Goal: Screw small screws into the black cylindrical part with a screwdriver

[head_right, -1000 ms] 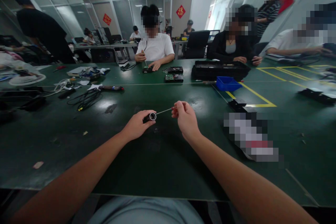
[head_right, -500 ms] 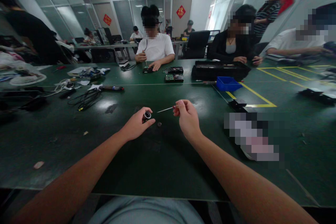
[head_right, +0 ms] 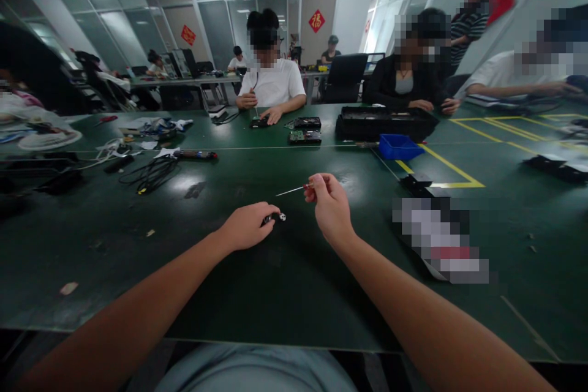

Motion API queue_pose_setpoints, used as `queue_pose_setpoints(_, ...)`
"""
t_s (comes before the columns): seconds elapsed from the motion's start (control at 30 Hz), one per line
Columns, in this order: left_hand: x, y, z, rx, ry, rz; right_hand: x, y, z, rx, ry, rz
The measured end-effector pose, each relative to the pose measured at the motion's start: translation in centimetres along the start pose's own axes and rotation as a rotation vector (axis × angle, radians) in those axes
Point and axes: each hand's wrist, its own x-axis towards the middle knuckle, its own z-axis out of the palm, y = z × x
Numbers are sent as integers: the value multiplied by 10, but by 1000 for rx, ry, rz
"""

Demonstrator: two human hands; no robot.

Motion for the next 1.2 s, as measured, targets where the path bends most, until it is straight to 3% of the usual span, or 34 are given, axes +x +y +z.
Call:
queue_pose_setpoints(0.37,18,19,10,198,-33,-115,1,3,-1,-10,-26,-1)
queue_pose_setpoints(0.57,20,29,11,255,-5,-84,2,2,0,11,-13,-1)
queue_pose_setpoints(0.97,20,12,4,27,-106,-117,0,-1,0,1,-50,15)
queue_pose_setpoints(1.2,18,6,2,-141,-28,-145,0,-1,-1,-17,-60,17)
